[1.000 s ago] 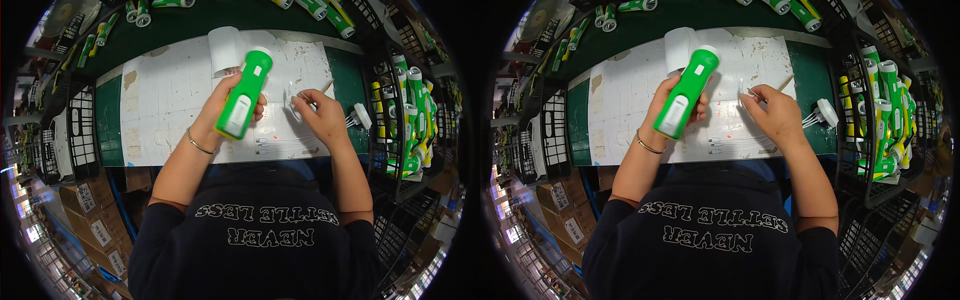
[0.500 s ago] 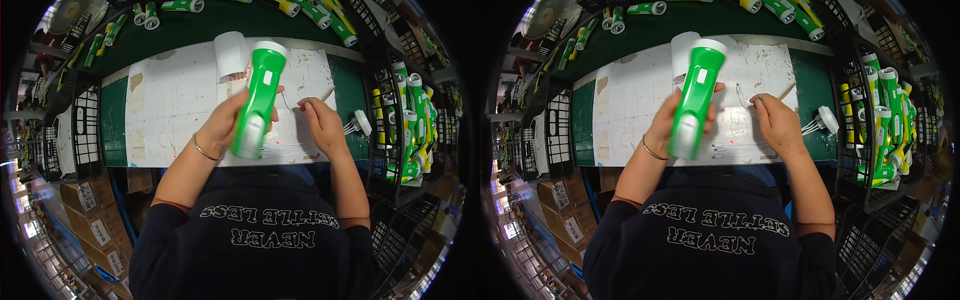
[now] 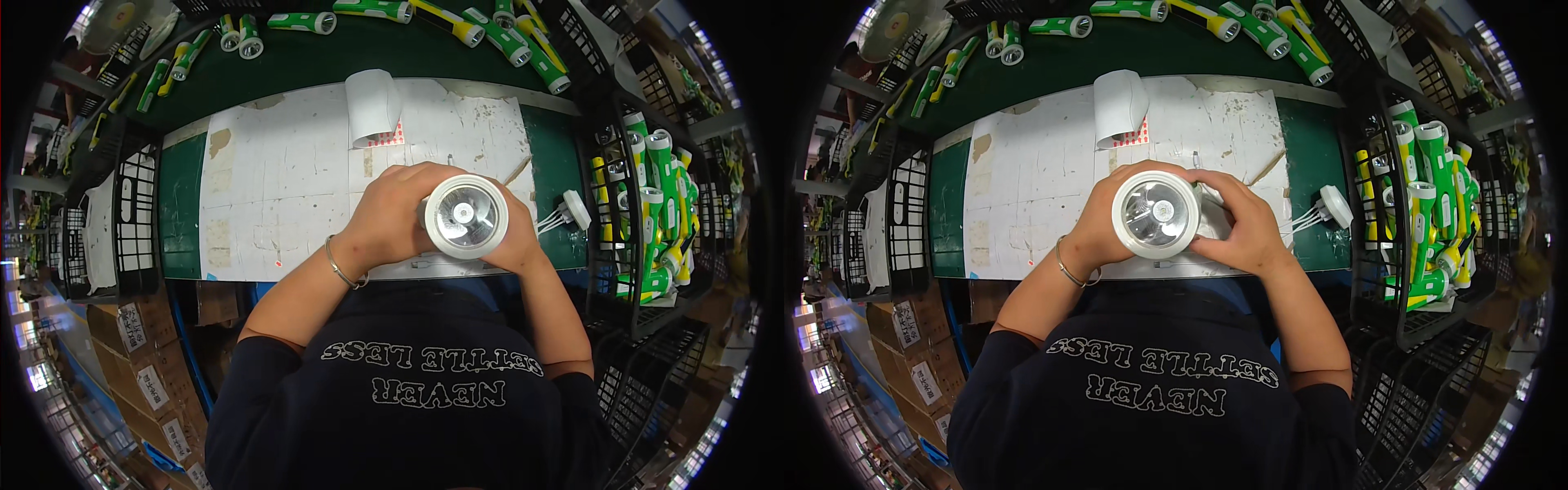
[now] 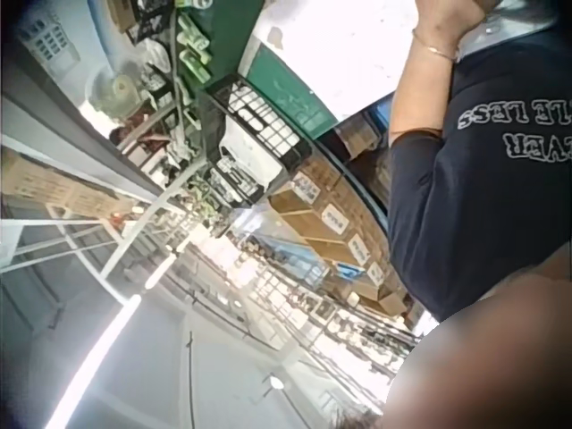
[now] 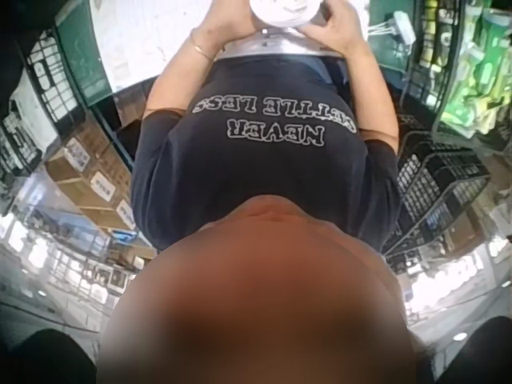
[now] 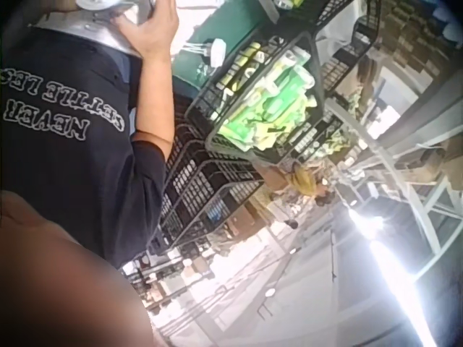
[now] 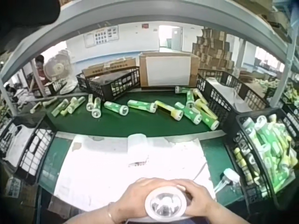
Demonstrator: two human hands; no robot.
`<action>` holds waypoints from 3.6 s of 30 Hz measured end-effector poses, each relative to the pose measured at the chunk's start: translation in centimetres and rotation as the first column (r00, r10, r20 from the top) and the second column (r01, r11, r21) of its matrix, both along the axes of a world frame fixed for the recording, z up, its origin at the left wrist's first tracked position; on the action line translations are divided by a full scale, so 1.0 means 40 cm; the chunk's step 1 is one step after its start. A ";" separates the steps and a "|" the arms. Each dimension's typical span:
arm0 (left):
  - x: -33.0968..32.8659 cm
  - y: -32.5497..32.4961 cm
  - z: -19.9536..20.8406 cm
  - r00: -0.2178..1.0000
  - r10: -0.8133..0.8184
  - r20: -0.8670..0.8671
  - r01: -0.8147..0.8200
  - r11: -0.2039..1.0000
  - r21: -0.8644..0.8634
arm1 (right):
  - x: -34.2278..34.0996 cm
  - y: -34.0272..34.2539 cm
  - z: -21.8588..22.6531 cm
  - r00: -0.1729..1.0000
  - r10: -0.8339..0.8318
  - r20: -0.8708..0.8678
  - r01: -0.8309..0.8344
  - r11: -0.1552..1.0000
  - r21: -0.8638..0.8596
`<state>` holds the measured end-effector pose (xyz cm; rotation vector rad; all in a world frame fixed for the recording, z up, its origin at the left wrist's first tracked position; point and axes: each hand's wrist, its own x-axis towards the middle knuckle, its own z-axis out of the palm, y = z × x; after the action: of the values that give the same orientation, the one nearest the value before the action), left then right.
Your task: Applying labels and testing flashlight assemblies on a factory line.
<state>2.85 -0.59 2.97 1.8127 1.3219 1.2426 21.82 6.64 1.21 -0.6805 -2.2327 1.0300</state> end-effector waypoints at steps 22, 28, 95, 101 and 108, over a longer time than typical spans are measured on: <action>0.000 0.021 0.003 0.943 -0.040 0.331 0.128 0.961 -0.247 | 0.854 0.247 0.221 0.000 -0.929 0.371 0.754 0.243 0.610; -0.018 0.028 -0.007 0.957 -0.005 0.291 0.093 0.953 -0.289 | 0.706 0.334 0.282 -0.121 -0.898 0.422 0.639 0.255 0.726; 0.035 0.051 -0.073 0.683 0.270 0.679 0.096 0.888 -0.449 | -0.057 -0.039 0.043 0.942 -0.129 0.310 -0.081 0.808 0.583; -0.010 0.034 -0.104 0.504 0.395 0.768 0.129 0.845 -0.520 | -0.034 -0.092 0.014 0.929 0.199 0.312 -0.320 0.855 0.409; -0.013 0.027 -0.080 0.451 0.336 0.827 0.181 0.873 -0.453 | -0.055 -0.123 -0.008 0.999 0.038 0.035 -0.048 0.936 0.349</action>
<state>2.32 0.48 -0.24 0.4935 0.9177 1.4245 19.62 1.73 0.90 -0.4915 -2.3803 0.6183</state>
